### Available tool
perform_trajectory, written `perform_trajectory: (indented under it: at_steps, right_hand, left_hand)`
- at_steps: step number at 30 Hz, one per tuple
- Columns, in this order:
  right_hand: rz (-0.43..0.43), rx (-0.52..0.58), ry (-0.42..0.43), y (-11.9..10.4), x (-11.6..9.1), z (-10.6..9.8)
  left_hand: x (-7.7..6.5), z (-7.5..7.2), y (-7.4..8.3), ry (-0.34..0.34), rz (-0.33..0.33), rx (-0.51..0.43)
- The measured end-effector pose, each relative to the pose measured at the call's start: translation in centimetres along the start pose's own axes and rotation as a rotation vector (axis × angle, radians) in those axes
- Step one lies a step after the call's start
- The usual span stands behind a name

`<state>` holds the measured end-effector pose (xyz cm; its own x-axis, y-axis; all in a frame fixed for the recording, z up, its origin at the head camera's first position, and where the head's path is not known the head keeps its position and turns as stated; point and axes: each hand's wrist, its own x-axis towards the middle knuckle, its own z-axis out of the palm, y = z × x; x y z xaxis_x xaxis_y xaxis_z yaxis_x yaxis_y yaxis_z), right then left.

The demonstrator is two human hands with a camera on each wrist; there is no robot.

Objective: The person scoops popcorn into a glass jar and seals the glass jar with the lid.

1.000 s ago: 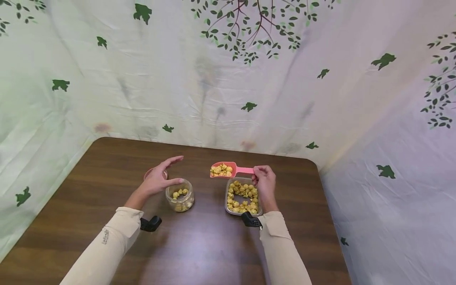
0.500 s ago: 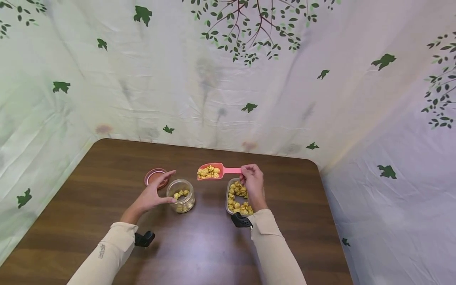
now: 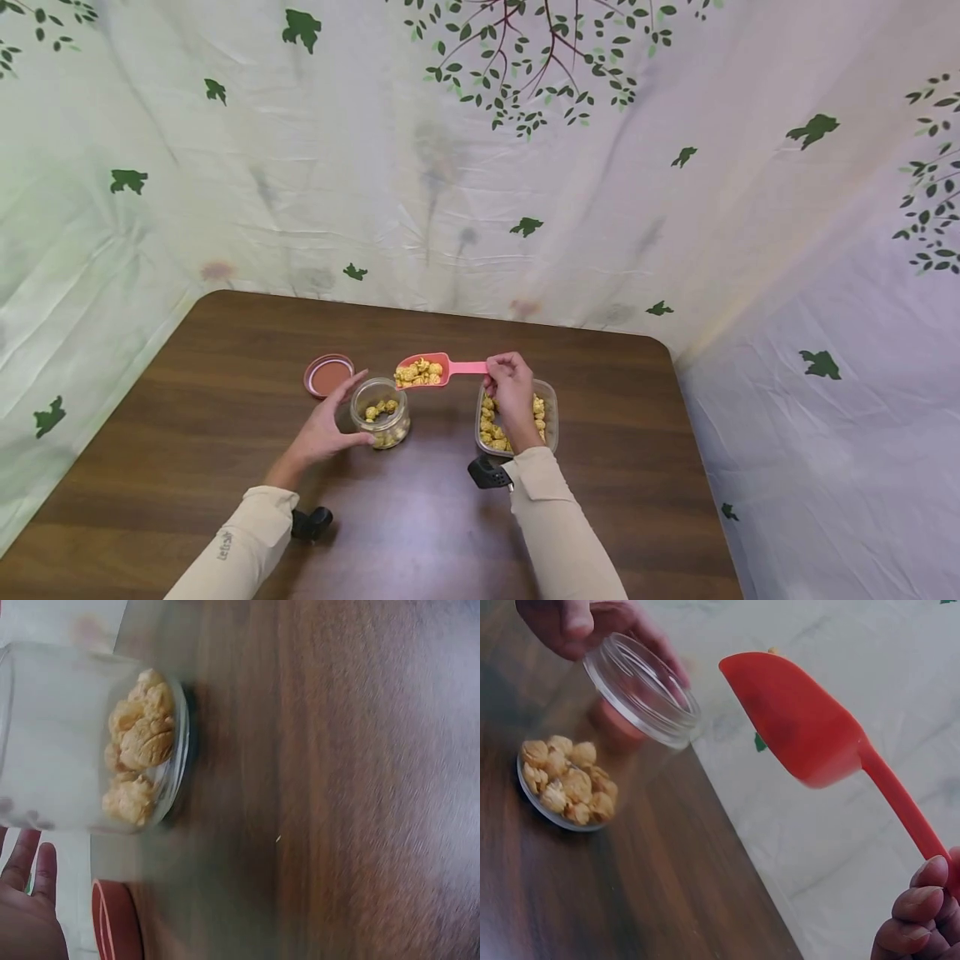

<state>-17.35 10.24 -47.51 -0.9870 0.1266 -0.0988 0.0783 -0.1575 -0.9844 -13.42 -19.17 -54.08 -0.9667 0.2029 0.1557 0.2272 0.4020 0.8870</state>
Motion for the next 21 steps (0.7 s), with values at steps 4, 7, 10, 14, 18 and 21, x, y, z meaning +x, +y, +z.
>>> perform_trajectory:
  at_steps: [4,7,10,14,18,21]
  right_hand:
    - [0.011,-0.013,0.0,0.4,-0.2,0.6]
    - [0.019,-0.016,-0.001,0.7,-0.3,1.0]
    - [0.021,-0.009,-0.01,1.0,-0.3,1.3]
    - [0.011,-0.002,-0.012,1.4,-0.4,1.6]
    - [0.005,-0.02,-0.02,1.5,-0.7,1.8]
    - [-0.003,-0.052,-0.034,1.1,-1.2,2.0]
  left_hand:
    - [-0.1,0.3,-0.2,0.015,-0.023,-0.007]
    - [-0.2,0.6,-0.2,0.024,-0.049,-0.017]
    - [-0.3,0.8,0.3,0.031,-0.079,-0.026]
    - [-0.6,0.7,2.3,0.03,-0.096,-0.038]
    - [-0.8,0.4,3.8,0.021,-0.107,-0.045]
    - [-0.8,0.5,3.7,0.027,-0.1,-0.044]
